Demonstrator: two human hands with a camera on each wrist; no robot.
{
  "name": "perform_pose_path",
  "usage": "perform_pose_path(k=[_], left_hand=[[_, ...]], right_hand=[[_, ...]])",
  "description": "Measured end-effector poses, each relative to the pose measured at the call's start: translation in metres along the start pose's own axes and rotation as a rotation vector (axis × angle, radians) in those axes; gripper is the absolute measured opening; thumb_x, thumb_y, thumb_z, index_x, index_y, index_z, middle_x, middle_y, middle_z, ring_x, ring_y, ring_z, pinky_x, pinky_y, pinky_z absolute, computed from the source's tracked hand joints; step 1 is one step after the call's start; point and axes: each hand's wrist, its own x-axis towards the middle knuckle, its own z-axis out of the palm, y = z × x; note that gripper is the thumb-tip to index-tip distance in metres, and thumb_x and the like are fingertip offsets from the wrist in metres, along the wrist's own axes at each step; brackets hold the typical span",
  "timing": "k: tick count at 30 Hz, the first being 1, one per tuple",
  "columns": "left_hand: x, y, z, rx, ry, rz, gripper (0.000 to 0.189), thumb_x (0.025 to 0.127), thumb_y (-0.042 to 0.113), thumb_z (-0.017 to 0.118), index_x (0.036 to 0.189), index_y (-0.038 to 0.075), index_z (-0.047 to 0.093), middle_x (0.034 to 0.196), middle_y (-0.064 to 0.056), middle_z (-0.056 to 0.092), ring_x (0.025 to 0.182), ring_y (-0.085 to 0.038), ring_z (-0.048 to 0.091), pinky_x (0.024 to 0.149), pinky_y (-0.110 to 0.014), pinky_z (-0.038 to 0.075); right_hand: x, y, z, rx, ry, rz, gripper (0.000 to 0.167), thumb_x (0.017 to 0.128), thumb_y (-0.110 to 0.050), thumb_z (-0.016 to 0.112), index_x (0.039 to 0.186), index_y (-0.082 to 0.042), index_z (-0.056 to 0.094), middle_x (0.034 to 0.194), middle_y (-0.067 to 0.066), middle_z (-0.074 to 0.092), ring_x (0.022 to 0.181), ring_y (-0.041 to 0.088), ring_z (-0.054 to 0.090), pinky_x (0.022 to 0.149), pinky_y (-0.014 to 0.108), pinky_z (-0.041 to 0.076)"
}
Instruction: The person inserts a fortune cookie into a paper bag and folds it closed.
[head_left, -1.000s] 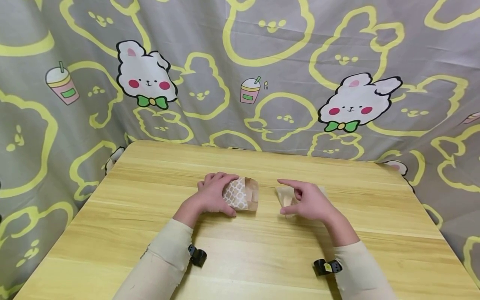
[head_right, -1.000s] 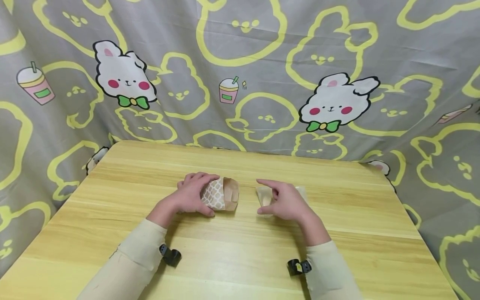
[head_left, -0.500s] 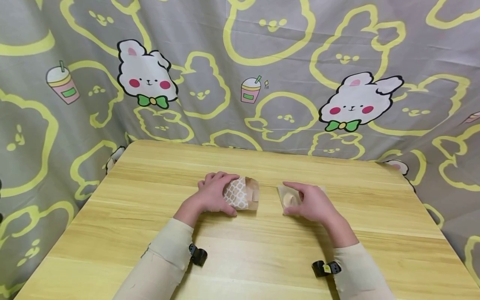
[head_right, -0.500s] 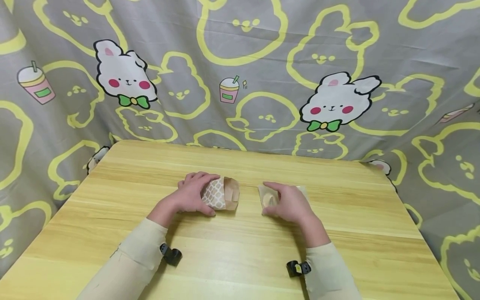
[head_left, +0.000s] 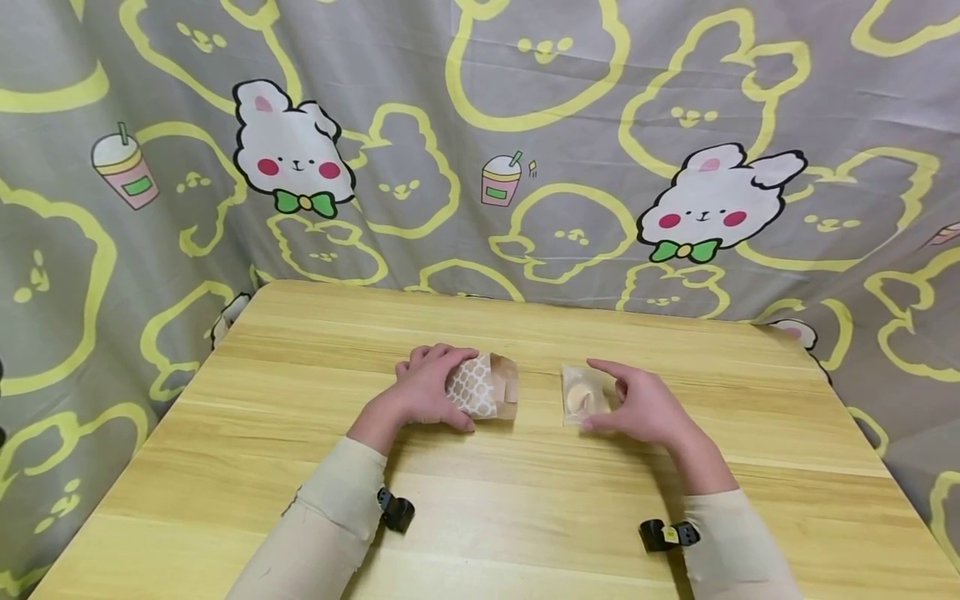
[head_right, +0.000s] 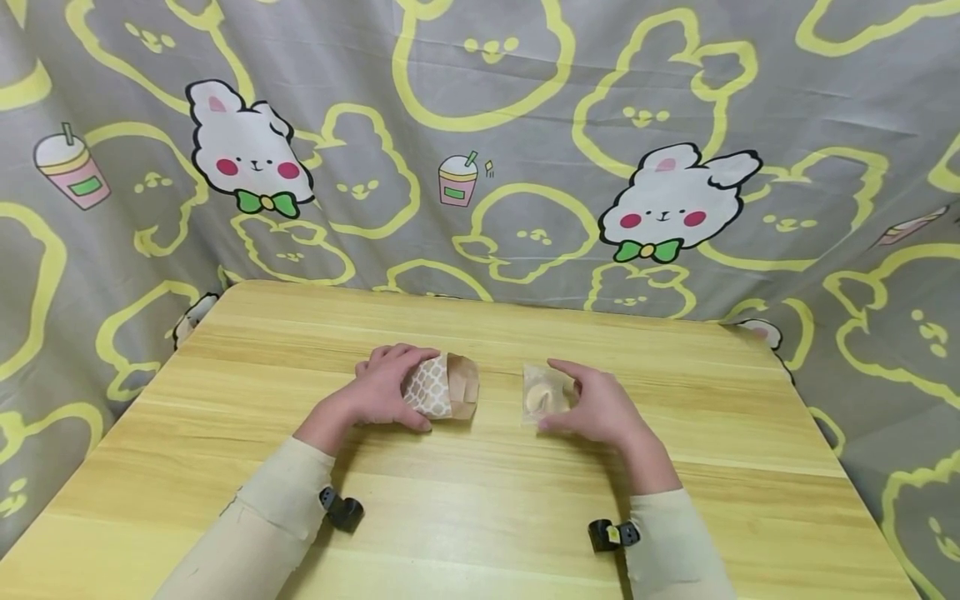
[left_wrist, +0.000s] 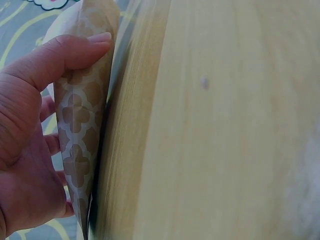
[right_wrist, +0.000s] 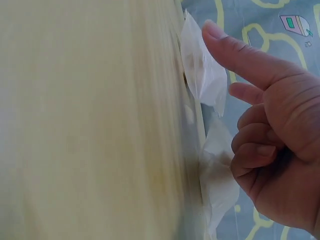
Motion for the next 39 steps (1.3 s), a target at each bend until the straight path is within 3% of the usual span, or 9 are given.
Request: perform_pose_path(k=[27, 39], left_hand=[[0.000, -0.001, 0.000, 0.013, 0.000, 0.006, 0.107, 0.057, 0.041, 0.095, 0.150, 0.032, 0.043, 0.147, -0.003, 0.041, 0.136, -0.036, 0.024, 0.099, -0.057, 0.021], [0.000, -0.002, 0.001, 0.014, 0.006, 0.011, 0.107, 0.056, 0.042, 0.095, 0.150, 0.032, 0.044, 0.146, -0.003, 0.042, 0.135, -0.037, 0.025, 0.098, -0.057, 0.022]], right_hand=[[-0.001, 0.017, 0.001, 0.026, -0.101, 0.013, 0.115, 0.060, -0.035, 0.098, 0.153, -0.006, 0.037, 0.059, -0.003, 0.038, 0.053, 0.014, 0.035, 0.052, 0.031, 0.033], [-0.002, 0.019, 0.001, 0.043, -0.083, 0.014, 0.098, 0.066, -0.034, 0.095, 0.145, -0.007, 0.044, 0.061, -0.001, 0.040, 0.053, 0.015, 0.035, 0.054, 0.031, 0.033]])
